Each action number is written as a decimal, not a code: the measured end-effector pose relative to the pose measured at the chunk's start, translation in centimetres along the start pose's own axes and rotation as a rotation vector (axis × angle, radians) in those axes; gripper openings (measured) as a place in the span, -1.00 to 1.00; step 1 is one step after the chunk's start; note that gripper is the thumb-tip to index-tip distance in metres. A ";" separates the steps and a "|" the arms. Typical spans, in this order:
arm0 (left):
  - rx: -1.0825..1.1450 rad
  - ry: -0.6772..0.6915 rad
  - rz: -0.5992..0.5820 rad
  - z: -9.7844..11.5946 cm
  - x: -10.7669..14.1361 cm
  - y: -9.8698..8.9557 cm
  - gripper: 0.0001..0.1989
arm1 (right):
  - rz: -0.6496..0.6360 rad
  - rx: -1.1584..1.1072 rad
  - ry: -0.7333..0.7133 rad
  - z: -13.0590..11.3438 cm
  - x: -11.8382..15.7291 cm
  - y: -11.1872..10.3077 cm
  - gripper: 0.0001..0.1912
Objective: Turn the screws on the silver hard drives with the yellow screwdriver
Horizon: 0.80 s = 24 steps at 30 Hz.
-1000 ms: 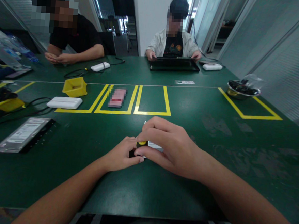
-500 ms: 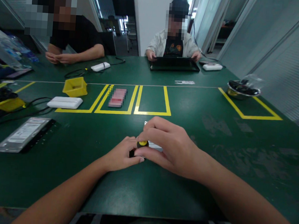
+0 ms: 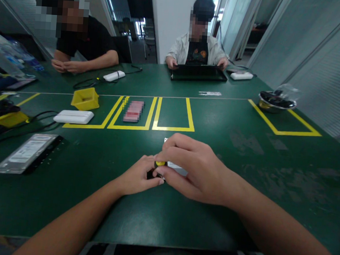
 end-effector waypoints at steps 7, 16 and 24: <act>0.014 0.015 -0.002 0.3 -0.1 -0.1 -0.79 | -0.025 0.012 0.005 0.0 0.0 0.1 -0.78; 0.030 0.010 -0.022 0.6 -0.1 -0.2 -0.78 | -0.022 0.010 0.023 0.2 0.0 0.0 -0.78; -0.001 0.007 0.005 -0.1 0.0 0.0 -0.76 | -0.068 -0.008 0.054 0.4 0.0 0.4 -0.84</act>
Point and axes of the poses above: each hand's wrist, its own x-axis away from the middle knuckle, its own y-axis out of the palm, z = x × y, the point moved 7 cm from there along -x, towards the middle knuckle, and after that the axes turned 7 degrees about -y, right-handed, at the moved point
